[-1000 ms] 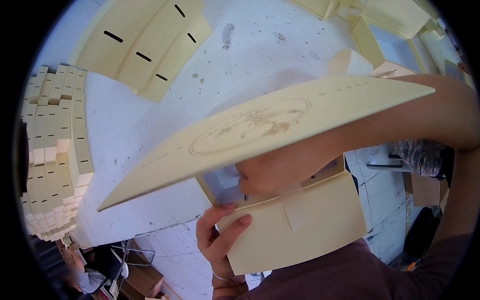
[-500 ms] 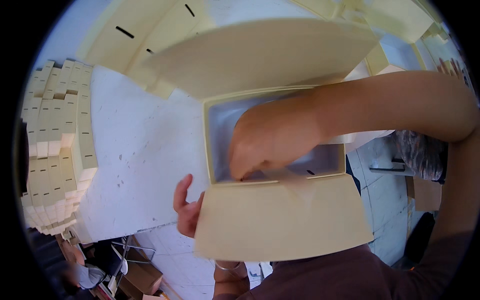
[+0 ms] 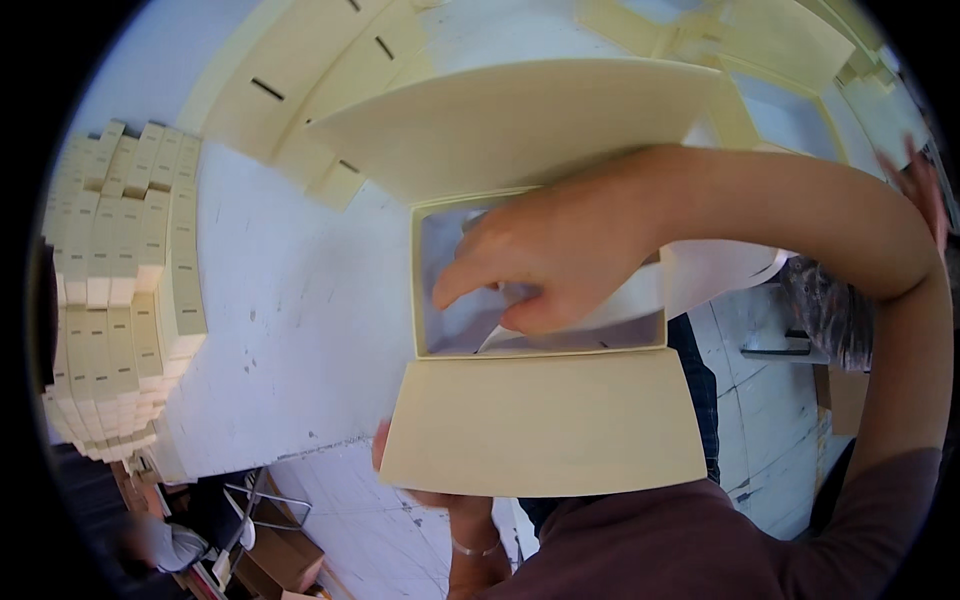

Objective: The person assembles small yellow cardboard boxes by folding flaps and inserting white ribbons. They repeatedly open boxes, place ribbons inside, and close them, stacking finished units on the table.

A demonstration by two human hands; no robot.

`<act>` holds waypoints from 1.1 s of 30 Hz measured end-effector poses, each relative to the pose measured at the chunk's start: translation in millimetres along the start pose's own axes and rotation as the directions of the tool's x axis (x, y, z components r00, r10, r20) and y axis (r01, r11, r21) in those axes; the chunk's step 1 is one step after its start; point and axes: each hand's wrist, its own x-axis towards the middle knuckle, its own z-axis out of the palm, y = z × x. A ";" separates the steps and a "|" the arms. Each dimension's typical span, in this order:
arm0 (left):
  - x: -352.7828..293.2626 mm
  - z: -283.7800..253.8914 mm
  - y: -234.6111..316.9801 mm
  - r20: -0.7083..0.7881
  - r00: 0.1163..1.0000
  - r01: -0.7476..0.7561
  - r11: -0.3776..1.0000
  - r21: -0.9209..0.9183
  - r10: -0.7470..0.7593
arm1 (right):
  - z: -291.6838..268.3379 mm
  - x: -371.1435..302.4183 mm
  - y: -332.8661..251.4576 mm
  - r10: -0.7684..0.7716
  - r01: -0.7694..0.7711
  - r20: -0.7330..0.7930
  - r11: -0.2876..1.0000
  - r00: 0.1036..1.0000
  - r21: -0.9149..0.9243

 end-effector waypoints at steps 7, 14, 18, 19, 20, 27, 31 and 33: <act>-93.3 -52.4 -26.4 0.187 0.966 0.192 0.981 -0.043 -0.180 | -25.1 -13.9 -20.6 0.142 -0.134 -0.034 0.789 0.989 -0.600; -148.4 -59.3 -80.6 0.213 0.880 0.425 0.904 0.052 -0.425 | -35.5 -40.8 -40.4 0.421 -0.304 0.090 0.770 0.902 -0.561; -134.8 -82.7 -138.1 -0.036 0.619 0.753 0.606 -0.255 -0.785 | -43.6 -51.0 -35.8 0.275 -0.285 -0.075 0.924 0.959 -0.255; -108.7 -90.1 -142.6 -0.154 0.767 0.634 0.772 0.041 -0.623 | -44.7 -50.9 -33.6 0.234 -0.254 -0.137 0.954 0.963 -0.159; -63.8 -91.6 -127.8 -0.245 0.888 0.409 0.912 0.035 -0.390 | -42.7 -45.1 -29.2 0.203 -0.220 -0.187 0.973 0.961 -0.075; 165.5 -46.5 37.9 0.486 0.841 -0.001 0.900 -0.437 0.237 | -16.0 -36.3 -42.2 0.419 -0.306 -0.480 0.904 0.771 0.298; 188.2 -8.0 73.8 0.425 0.825 -0.168 0.880 -0.445 0.373 | -15.2 -45.1 -44.3 0.276 -0.360 -0.451 0.927 0.849 -0.110; 190.2 -3.6 80.5 0.477 0.828 -0.092 0.909 -0.406 0.296 | -21.3 -50.4 -53.0 0.389 -0.449 -0.330 0.884 0.860 -0.128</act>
